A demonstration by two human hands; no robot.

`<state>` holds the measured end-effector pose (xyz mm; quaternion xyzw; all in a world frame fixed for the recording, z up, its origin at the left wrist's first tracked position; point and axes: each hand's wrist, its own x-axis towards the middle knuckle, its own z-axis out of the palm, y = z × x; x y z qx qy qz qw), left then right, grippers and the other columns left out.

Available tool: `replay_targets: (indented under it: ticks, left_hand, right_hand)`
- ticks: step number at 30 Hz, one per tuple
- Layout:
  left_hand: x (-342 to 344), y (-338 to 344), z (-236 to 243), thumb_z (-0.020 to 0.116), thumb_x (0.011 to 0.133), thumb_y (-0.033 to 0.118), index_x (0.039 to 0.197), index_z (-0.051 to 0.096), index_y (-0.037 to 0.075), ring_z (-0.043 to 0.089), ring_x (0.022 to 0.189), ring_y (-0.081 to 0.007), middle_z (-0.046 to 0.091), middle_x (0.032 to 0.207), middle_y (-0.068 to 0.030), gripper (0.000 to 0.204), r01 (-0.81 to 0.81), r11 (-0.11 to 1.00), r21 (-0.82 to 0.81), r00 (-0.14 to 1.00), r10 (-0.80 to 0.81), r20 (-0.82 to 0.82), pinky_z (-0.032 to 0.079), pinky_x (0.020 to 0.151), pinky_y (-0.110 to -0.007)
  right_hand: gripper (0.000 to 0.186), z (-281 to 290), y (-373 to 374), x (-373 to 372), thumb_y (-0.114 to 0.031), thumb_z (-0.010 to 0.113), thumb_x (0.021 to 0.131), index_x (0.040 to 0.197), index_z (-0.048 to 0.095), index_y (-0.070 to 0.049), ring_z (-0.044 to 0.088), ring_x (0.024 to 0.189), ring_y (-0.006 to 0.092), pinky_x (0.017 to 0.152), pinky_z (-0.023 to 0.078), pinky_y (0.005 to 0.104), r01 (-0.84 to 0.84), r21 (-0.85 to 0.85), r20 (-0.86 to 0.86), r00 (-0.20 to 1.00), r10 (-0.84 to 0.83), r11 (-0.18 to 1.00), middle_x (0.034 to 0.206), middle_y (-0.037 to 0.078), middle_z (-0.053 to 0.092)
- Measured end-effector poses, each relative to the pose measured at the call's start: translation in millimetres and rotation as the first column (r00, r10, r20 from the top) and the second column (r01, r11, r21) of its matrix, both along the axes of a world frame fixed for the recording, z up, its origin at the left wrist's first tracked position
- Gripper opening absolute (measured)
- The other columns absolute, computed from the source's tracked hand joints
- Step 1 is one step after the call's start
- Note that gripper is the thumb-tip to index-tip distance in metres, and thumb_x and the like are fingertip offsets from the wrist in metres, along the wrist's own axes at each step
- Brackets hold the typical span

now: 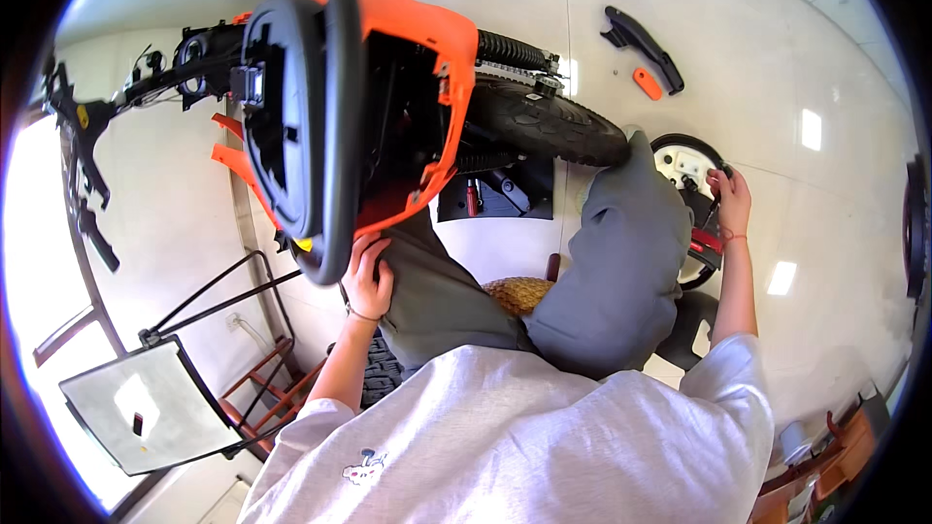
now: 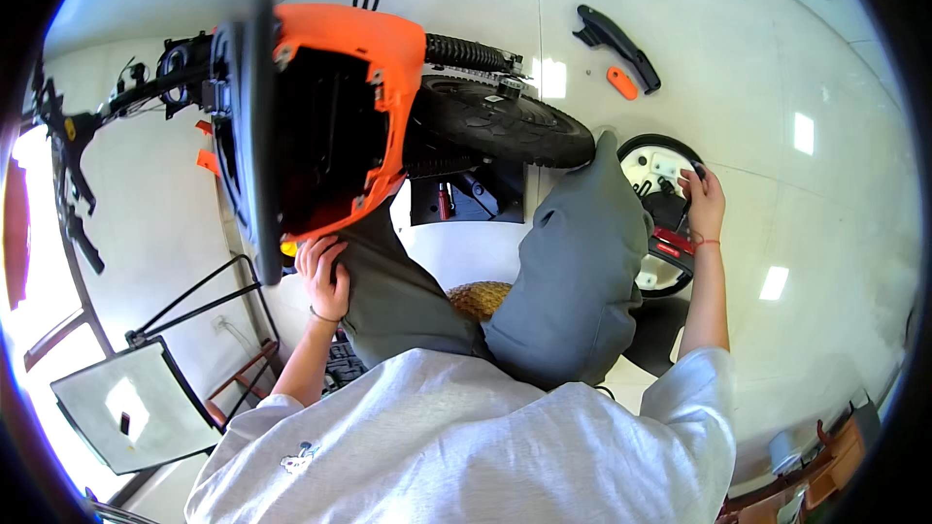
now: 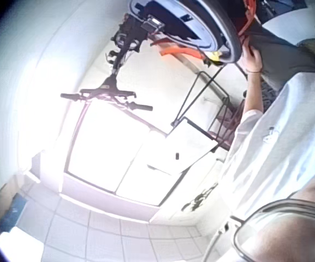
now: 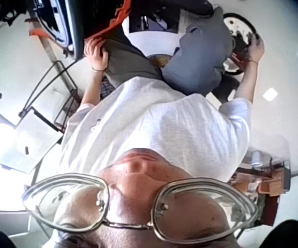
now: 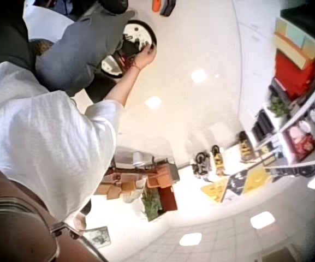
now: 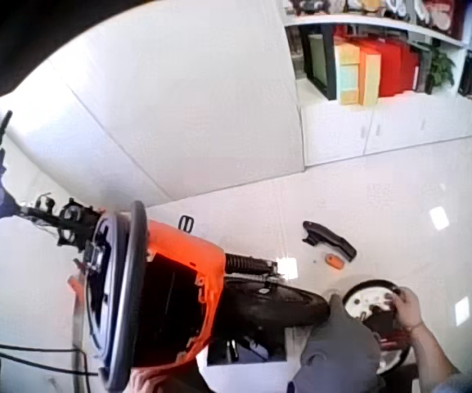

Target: The person disassembles a scooter by removing plastic body panels, then uses a screwdriver to attach a screw and nut into an orange plastic component, and finally attempts to thread a screw into the rear suspension area by hand.

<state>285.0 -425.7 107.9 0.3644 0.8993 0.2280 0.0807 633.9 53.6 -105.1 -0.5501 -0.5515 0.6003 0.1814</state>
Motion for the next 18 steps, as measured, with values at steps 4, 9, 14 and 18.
replay_targets:
  ticks: [4,9,14,18]
  left_hand:
    - [6,-18,4,0.059,0.075,0.010,0.105,0.064,0.011,0.050,0.116,-0.0250,0.059,0.117,-0.0044,0.031,0.049,0.993,-0.107,0.975,-0.071,-0.210,0.029,0.104,-0.043]
    - [19,-34,0,0.059,0.078,0.011,0.113,0.059,0.010,0.045,0.125,-0.0258,0.059,0.118,-0.0054,0.035,-0.078,0.997,-0.015,0.958,0.071,-0.278,0.025,0.108,-0.044]
    - [48,-39,21,0.060,0.081,0.004,0.109,0.060,0.005,0.057,0.108,-0.0252,0.062,0.106,-0.0089,0.028,-0.272,0.930,0.248,0.962,0.259,0.085,0.039,0.096,-0.036]
    - [78,-12,74,0.058,0.082,-0.006,0.096,0.062,0.000,0.062,0.086,-0.0217,0.063,0.092,-0.0110,0.016,-0.194,0.837,0.511,0.980,0.145,0.134,0.047,0.079,-0.029]
  right_hand:
    - [0.034,77,-8,6,-0.017,0.054,0.096,0.123,0.053,0.004,0.061,0.102,0.0155,0.086,0.049,0.0267,0.119,0.209,-0.056,0.992,-0.110,0.971,0.112,0.012,0.065]
    - [0.034,197,-36,-25,-0.019,0.054,0.096,0.122,0.053,0.003,0.055,0.114,0.0168,0.098,0.044,0.0322,0.237,0.405,-0.221,0.963,-0.157,0.883,0.120,0.012,0.060]
    - [0.027,259,-97,-83,-0.016,0.055,0.096,0.116,0.055,0.002,0.057,0.111,0.0220,0.094,0.046,0.0322,0.201,0.232,-0.601,0.799,-0.022,0.952,0.112,0.015,0.062]
    - [0.020,266,-143,-125,-0.015,0.056,0.095,0.108,0.056,0.001,0.061,0.101,0.0224,0.085,0.048,0.0303,0.054,0.032,-0.719,0.695,-0.015,0.998,0.104,0.015,0.064]
